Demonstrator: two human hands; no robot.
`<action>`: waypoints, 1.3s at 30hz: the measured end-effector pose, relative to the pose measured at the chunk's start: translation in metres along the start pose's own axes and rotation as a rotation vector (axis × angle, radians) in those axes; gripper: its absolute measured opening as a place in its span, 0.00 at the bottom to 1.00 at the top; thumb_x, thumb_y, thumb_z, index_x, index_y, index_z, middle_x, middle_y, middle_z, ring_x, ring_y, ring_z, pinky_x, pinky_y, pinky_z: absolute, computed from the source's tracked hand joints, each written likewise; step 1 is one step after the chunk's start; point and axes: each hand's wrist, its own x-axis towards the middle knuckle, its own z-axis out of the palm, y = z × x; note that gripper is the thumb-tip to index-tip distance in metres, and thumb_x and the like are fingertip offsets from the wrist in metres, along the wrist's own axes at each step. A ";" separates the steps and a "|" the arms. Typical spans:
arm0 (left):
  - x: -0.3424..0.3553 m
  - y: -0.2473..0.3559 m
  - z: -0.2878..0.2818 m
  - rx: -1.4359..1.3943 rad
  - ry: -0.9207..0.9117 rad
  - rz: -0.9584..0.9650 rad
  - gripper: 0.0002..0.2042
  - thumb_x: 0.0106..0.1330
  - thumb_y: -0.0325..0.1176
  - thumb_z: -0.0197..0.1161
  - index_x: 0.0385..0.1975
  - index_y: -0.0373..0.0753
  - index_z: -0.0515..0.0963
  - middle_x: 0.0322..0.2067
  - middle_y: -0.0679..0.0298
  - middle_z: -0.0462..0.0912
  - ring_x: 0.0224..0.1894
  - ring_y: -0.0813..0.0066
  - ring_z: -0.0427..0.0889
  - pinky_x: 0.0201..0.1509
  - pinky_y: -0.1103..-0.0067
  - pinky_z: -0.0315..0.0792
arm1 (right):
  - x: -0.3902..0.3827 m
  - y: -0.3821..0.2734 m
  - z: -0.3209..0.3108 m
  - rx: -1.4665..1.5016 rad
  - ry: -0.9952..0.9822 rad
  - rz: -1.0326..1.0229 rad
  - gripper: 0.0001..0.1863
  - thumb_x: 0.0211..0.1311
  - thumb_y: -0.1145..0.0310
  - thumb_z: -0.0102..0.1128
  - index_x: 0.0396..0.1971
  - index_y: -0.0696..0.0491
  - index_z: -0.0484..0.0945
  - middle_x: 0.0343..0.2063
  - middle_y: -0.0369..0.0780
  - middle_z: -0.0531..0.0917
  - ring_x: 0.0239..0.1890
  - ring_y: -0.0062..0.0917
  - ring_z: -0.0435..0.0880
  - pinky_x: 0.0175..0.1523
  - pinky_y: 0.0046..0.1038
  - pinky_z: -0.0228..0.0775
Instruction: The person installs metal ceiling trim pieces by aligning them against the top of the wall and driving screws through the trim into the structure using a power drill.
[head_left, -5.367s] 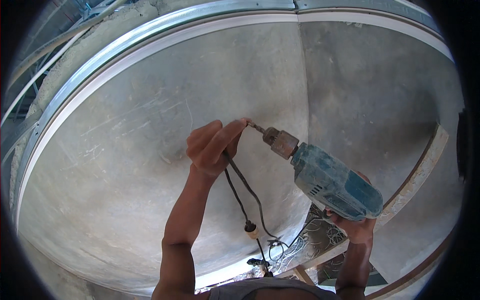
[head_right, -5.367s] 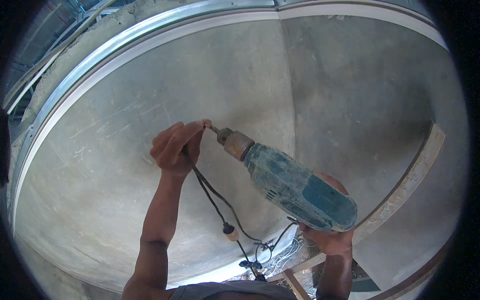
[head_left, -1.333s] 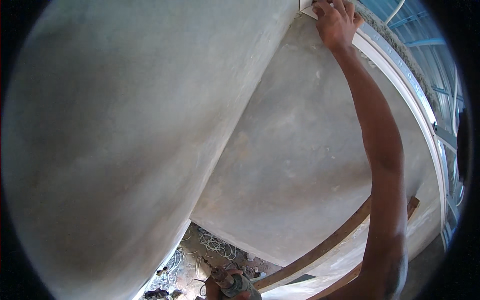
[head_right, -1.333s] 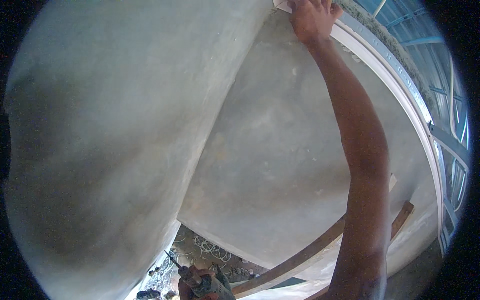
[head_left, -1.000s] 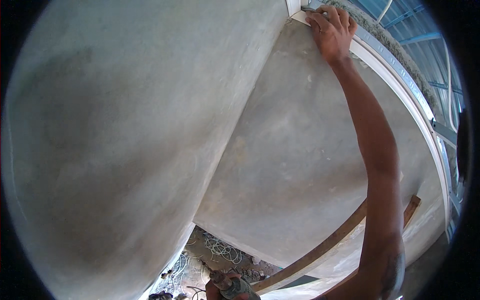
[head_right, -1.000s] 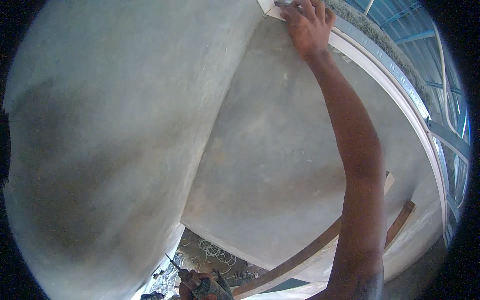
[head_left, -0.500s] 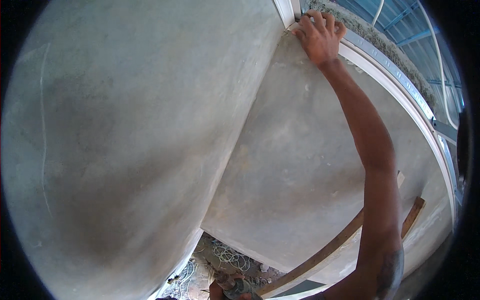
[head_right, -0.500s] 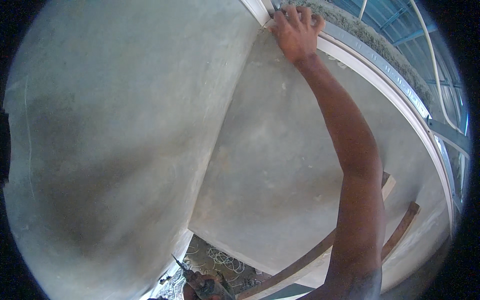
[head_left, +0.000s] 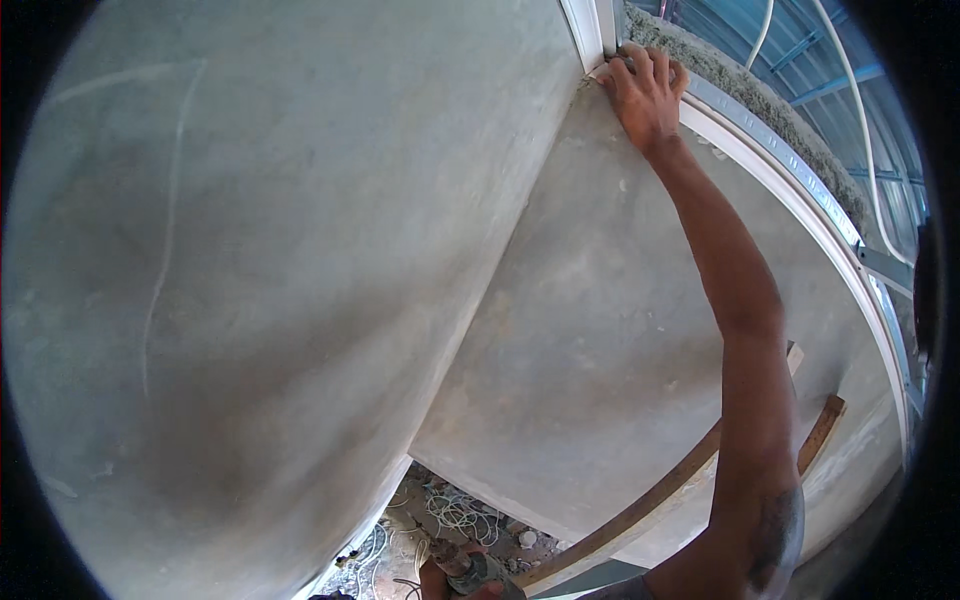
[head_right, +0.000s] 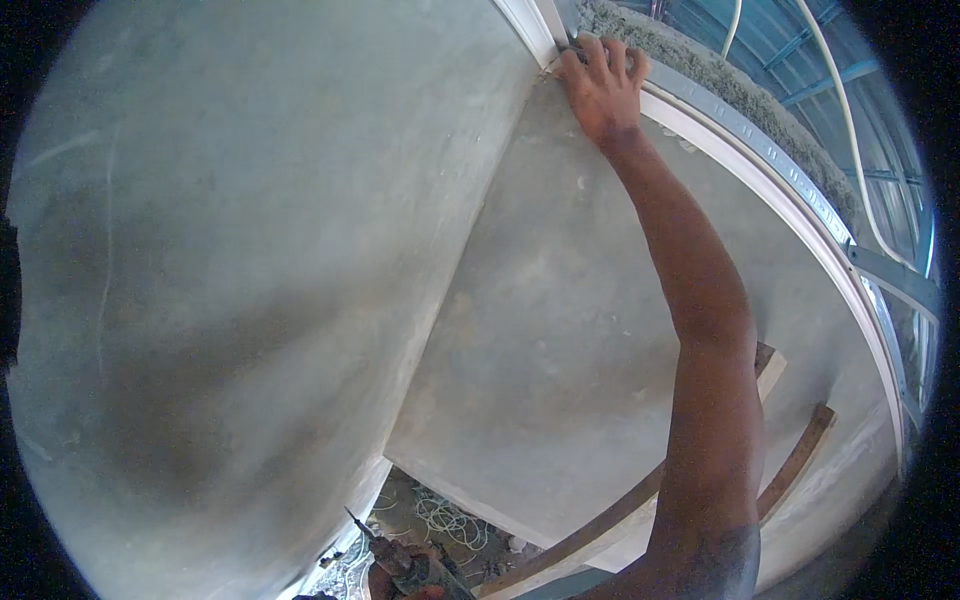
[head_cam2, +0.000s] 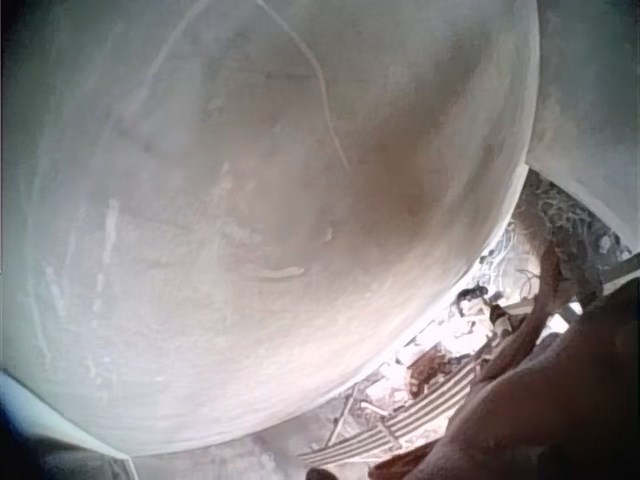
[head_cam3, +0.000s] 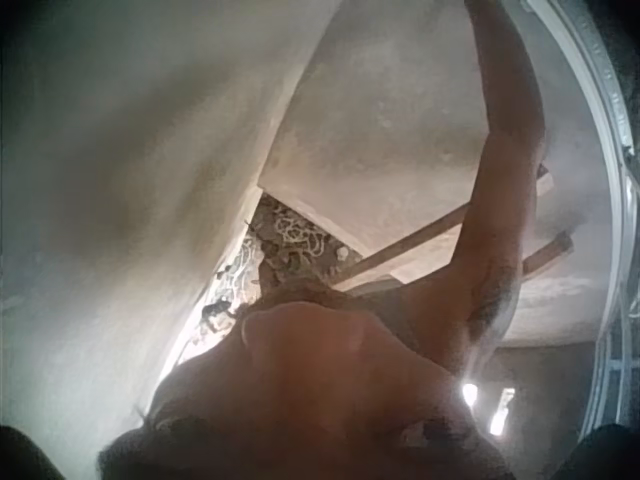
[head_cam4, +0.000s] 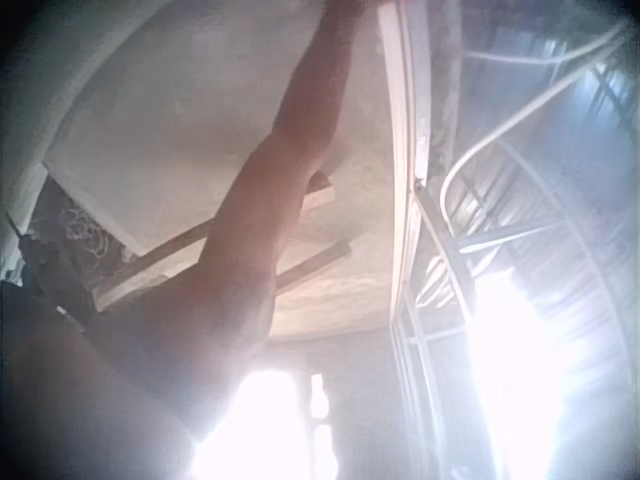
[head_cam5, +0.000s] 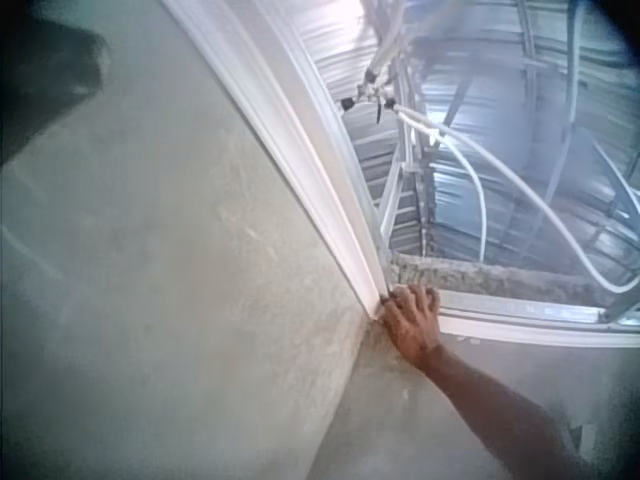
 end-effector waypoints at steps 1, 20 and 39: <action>-0.001 0.002 -0.002 -0.001 -0.002 -0.002 0.34 0.41 0.48 0.79 0.46 0.29 0.79 0.36 0.60 0.82 0.41 0.69 0.83 0.46 0.73 0.76 | 0.000 -0.001 -0.002 -0.016 -0.010 0.010 0.14 0.57 0.57 0.70 0.41 0.43 0.81 0.53 0.32 0.75 0.60 0.32 0.70 0.64 0.51 0.54; -0.016 0.024 -0.006 0.034 -0.008 -0.008 0.34 0.44 0.48 0.77 0.47 0.29 0.78 0.36 0.58 0.83 0.41 0.68 0.83 0.48 0.71 0.76 | -0.007 0.018 -0.010 0.008 -0.084 -0.072 0.20 0.57 0.67 0.61 0.52 0.41 0.82 0.60 0.35 0.71 0.61 0.34 0.67 0.68 0.52 0.53; -0.057 0.110 0.003 0.010 -0.025 -0.050 0.32 0.49 0.47 0.73 0.48 0.28 0.78 0.37 0.56 0.85 0.41 0.67 0.84 0.49 0.71 0.76 | -0.038 -0.069 -0.257 1.377 -0.990 0.444 0.18 0.58 0.67 0.69 0.48 0.52 0.77 0.57 0.47 0.79 0.66 0.37 0.72 0.70 0.37 0.63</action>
